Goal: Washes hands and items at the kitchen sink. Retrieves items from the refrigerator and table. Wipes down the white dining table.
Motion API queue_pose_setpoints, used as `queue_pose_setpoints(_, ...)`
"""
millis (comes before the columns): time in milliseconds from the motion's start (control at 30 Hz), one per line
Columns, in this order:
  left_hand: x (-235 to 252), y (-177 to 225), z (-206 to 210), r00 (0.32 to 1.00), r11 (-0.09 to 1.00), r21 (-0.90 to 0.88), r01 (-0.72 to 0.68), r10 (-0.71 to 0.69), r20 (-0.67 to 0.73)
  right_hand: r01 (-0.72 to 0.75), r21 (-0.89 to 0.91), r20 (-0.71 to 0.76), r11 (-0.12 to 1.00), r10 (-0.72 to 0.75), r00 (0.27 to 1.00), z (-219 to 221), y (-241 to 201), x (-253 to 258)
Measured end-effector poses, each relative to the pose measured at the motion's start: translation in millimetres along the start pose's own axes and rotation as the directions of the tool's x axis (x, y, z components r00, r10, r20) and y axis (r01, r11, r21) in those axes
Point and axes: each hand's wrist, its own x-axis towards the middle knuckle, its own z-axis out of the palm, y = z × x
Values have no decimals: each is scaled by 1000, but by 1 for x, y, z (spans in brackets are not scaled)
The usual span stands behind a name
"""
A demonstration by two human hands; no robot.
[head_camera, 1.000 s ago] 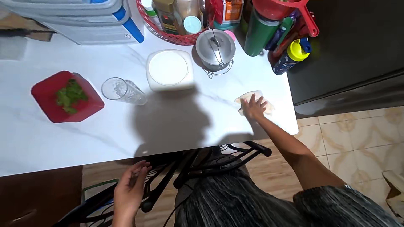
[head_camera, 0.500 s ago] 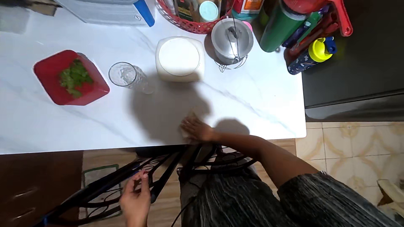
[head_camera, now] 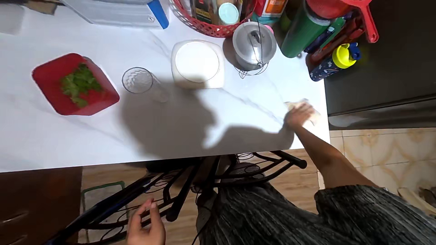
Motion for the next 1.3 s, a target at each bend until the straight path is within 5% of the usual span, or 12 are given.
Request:
queue_pose_setpoints(33, -2, -5, -3, 1000, 1000, -26, 13, -13, -13, 305, -24, -41, 952, -306, 951, 13, -21, -25)
queue_pose_setpoints(133, -1, -12, -6, 999, 997, -72, 24, -27, -36, 882, 82, 6, 463, -885, 465, 41, -102, -101)
queue_pose_setpoints(267, 17, 5, 4, 999, 999, -34, 8, -7, 40, 953, 296, 130, -72, -985, -115, 73, -178, -176)
queue_pose_setpoints(367, 32, 17, 13, 986, 997, 24, -68, 64, 156, 868, 446, 142, -217, -941, -308, 56, -161, -160)
queue_pose_setpoints(467, 46, 25, 26, 969, 990, 12, -137, 132, 207, 942, 335, 184, -34, -978, -101, 25, -68, -97)
queue_pose_setpoints(567, 59, 35, 37, 958, 990, -11, -142, 141, 250, 845, 170, 125, 508, -861, 493, 1, 75, -55)
queue_pose_setpoints(667, 69, 44, 45, 947, 985, -25, -168, 168, 275, 242, 35, 37, 970, -243, 969, -2, 196, -46)
queue_pose_setpoints(767, 72, 50, 49, 934, 985, -20, -174, 171, 313, -143, 82, 83, 986, 136, 987, -12, 184, -59)
queue_pose_setpoints(867, 77, 55, 51, 932, 987, -30, -157, 158, 327, 276, 112, 153, 955, -291, 945, -6, 104, -71)
queue_pose_setpoints(1033, 84, 56, 57, 930, 980, -50, -190, 196, 311, 836, 144, 122, 530, -848, 516, 6, -3, -7)
queue_pose_setpoints(1133, 83, 57, 50, 921, 974, -29, -226, 223, 319, 746, 69, -42, 662, -746, 665, 12, -22, 79)
queue_pose_setpoints(1300, 71, 55, 35, 929, 973, 28, -227, 208, 305, 242, 78, -70, 967, -236, 969, -20, -80, 195)
